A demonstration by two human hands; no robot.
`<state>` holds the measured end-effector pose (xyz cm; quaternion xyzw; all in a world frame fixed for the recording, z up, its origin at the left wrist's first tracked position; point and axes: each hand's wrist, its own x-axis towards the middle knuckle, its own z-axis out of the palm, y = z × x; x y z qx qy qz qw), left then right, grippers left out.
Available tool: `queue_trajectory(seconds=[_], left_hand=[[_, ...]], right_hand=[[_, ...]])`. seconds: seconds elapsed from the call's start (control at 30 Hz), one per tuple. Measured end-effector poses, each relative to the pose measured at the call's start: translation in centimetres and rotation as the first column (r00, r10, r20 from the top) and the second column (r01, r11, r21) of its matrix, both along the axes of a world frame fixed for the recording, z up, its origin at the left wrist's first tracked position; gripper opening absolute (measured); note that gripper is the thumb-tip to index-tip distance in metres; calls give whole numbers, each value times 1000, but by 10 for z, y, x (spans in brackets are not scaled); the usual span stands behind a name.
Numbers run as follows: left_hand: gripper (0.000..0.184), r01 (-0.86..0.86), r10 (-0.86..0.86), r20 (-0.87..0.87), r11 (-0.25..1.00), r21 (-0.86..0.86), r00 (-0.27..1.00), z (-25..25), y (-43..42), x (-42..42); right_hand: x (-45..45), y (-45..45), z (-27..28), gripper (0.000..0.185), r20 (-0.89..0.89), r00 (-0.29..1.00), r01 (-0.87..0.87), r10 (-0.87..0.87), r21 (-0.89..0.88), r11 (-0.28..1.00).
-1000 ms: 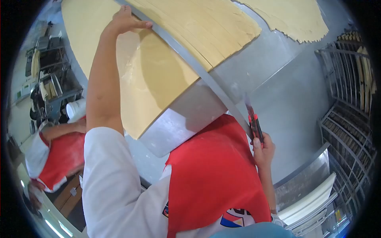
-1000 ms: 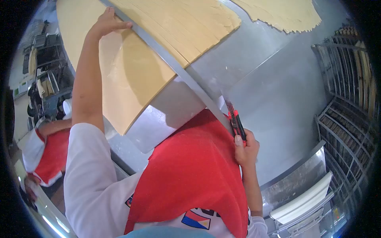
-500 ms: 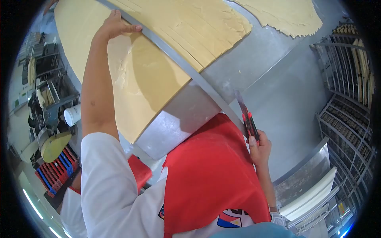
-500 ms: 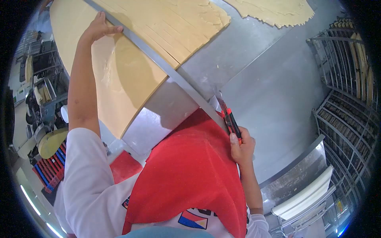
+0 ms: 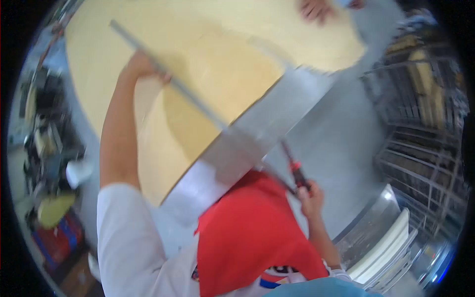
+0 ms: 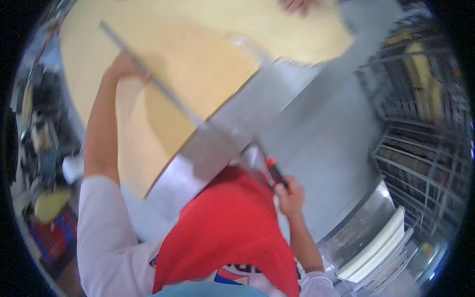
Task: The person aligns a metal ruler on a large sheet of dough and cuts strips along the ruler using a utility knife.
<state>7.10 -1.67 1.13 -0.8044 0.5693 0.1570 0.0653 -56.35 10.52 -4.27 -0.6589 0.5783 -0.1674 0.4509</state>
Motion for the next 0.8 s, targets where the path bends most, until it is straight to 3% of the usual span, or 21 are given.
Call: queue_trajectory(seconds=[0.03,0.07,0.1,0.13,0.17,0.2,0.23,0.27,0.3,0.33,0.4,0.53,0.6,0.63,0.7,0.8], left_hand=[[120,195,-201,-20,967,-166,979,-7,3,5],[118,246,-254,-7,942,-229,967,-18,5,12],[113,208,-240,-146,956,-206,960,4,2,-3],[109,303,-318,-45,930,-208,947,-3,3,2],[107,177,-204,-93,955,-240,975,-10,8,9],[105,106,-138,-137,970,-218,981,-35,6,33],[119,10,1,-257,999,40,966,21,1,-10],[143,-63,70,46,989,-134,996,-32,5,28],[145,-117,128,114,988,-100,985,-31,11,27],[146,-139,141,117,990,-31,983,-35,10,30],[148,-160,151,127,985,66,980,-30,7,27],[154,-198,174,157,968,152,972,-27,-2,25],[156,-221,194,166,961,168,967,-29,-4,28],[158,-229,198,178,957,179,964,-31,-3,31],[160,-243,208,186,952,188,960,-32,-2,32],[151,-224,208,145,969,102,967,-32,2,27]], right_hand=[[2,-7,-6,36,84,995,-48,54,-72,996],[19,-19,8,33,70,982,-163,176,-156,974],[46,-38,27,30,100,941,-276,323,-324,905],[78,-55,50,29,146,897,-330,416,-403,853],[114,-72,78,30,145,840,-416,523,-446,792],[151,-76,98,28,267,795,-336,544,-552,763],[189,-80,132,24,310,715,-346,627,-622,703],[223,-86,172,17,239,665,-394,707,-693,604],[251,-80,217,16,234,610,-356,757,-773,525],[270,-66,255,15,-28,693,-443,720,-805,395],[277,-57,290,15,-274,750,-526,603,-800,291],[272,-52,287,18,-175,723,-481,668,-821,306],[270,-59,261,22,64,681,-411,730,-791,453],[265,-69,230,25,285,635,-352,718,-721,597],[223,-79,203,26,370,701,-442,609,-445,779],[175,-75,120,32,354,833,-323,424,-310,894]])
